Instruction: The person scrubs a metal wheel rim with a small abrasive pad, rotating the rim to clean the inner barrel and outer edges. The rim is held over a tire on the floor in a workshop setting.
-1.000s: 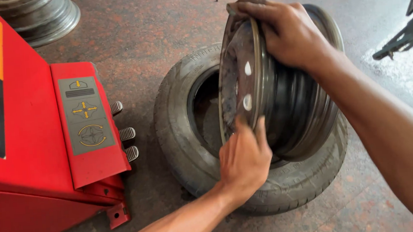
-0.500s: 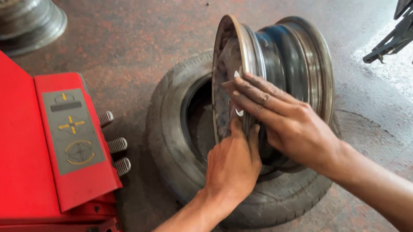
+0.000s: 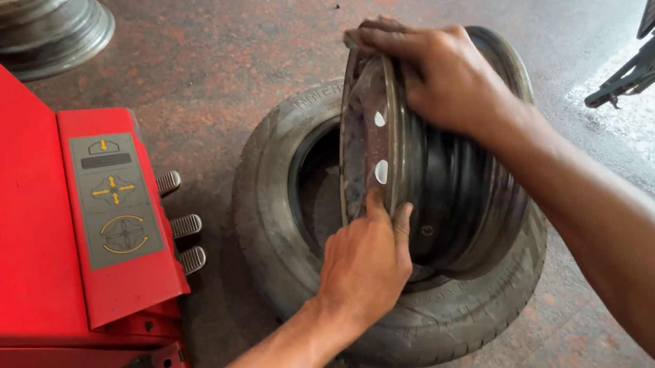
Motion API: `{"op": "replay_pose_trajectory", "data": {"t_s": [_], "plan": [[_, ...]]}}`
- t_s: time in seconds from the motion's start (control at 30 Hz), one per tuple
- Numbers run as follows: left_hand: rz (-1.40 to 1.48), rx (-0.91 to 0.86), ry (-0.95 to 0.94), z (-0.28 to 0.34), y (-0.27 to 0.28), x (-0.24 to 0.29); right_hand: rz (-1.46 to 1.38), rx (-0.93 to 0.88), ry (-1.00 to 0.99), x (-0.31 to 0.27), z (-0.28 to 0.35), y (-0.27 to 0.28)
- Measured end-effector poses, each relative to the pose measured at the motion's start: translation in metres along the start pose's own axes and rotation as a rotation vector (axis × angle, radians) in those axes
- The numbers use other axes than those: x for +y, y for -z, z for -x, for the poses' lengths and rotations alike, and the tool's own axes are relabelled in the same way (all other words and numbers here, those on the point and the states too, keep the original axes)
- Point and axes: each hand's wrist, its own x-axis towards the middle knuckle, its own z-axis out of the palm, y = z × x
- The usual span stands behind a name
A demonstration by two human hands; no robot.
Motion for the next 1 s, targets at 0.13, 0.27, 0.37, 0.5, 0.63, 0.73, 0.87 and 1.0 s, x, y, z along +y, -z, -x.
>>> {"op": "replay_pose_trajectory", "data": {"t_s": [0.13,0.27,0.37,0.5,0.63,0.73,0.87,1.0], "plan": [[-0.014,0.005,-0.036,0.000,0.004,0.002,0.018,0.111,0.288,-0.029,0.050,0.000],[0.008,0.057,0.021,-0.004,0.001,0.003,0.082,-0.005,-0.016,-0.035,0.046,-0.006],[0.017,-0.009,0.050,0.002,0.000,-0.001,0.052,-0.153,-0.341,-0.012,0.002,0.003],[0.055,0.038,0.035,0.015,-0.011,-0.016,0.061,0.139,0.205,-0.043,0.067,-0.014],[0.250,0.186,-0.038,0.035,-0.043,-0.038,0.055,0.137,0.196,-0.016,0.044,-0.016],[0.213,0.162,0.009,0.033,-0.045,-0.038,-0.087,0.082,0.063,-0.001,-0.003,0.001],[0.142,0.182,-0.011,0.023,-0.034,-0.010,0.050,0.167,0.199,-0.031,0.050,0.006],[0.043,0.163,0.076,-0.001,-0.023,0.003,-0.059,0.101,0.164,-0.003,0.014,0.007]]}}
